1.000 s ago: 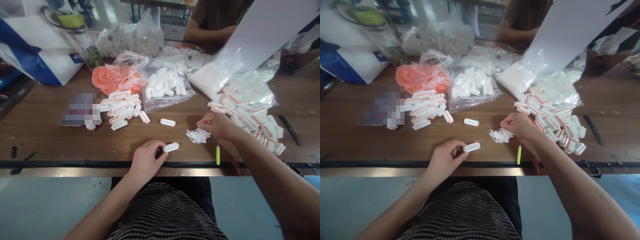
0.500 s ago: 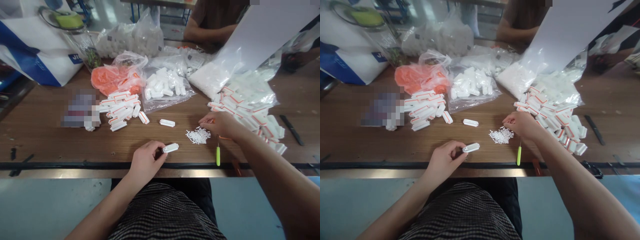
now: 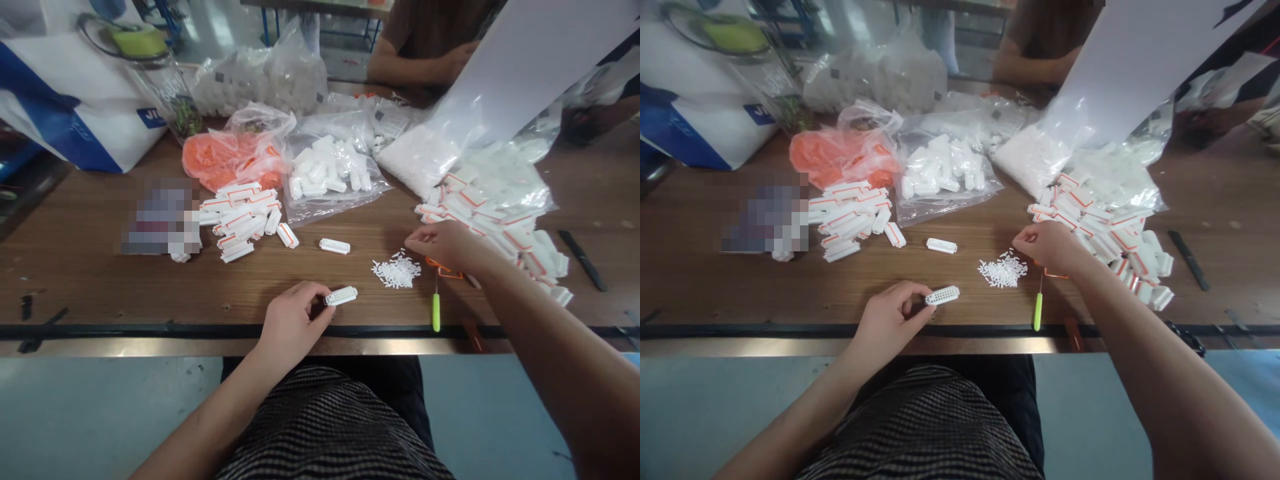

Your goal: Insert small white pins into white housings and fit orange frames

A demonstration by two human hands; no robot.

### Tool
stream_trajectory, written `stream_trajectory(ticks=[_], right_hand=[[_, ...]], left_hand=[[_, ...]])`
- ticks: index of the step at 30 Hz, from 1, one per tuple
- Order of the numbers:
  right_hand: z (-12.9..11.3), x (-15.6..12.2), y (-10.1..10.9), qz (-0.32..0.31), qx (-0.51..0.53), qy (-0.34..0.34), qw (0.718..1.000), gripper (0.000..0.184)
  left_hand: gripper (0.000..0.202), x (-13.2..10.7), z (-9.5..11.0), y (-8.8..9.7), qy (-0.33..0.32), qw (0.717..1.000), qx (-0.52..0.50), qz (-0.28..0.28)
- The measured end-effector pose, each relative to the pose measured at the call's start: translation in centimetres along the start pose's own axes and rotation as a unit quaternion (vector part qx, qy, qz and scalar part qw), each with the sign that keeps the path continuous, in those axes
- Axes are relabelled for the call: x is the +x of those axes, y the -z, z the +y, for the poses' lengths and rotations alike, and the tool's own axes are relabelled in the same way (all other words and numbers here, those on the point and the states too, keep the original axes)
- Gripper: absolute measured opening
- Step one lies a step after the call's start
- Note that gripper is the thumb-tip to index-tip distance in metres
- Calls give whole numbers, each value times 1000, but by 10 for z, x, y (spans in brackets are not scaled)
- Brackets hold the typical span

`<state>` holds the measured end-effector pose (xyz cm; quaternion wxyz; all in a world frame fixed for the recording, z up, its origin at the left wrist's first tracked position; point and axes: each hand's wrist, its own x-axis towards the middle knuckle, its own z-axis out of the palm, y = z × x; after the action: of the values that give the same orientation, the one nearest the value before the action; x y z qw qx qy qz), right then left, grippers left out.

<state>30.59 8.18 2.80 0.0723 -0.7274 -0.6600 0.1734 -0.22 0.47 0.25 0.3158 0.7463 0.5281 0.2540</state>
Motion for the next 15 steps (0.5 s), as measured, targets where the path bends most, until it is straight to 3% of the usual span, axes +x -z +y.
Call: stream_trajectory(ticks=[4, 8, 15], right_hand=[[2, -9, -4, 2, 14, 11, 1000, 18], [3, -8, -7, 24, 22, 65, 997, 22], [4, 2, -2, -7, -67, 119, 991, 19]], left_hand=[[10, 0, 0, 0, 0, 1000, -1, 1], [10, 0, 0, 0, 3, 1000, -1, 0], [10, 0, 0, 0, 6, 1000, 2, -3]])
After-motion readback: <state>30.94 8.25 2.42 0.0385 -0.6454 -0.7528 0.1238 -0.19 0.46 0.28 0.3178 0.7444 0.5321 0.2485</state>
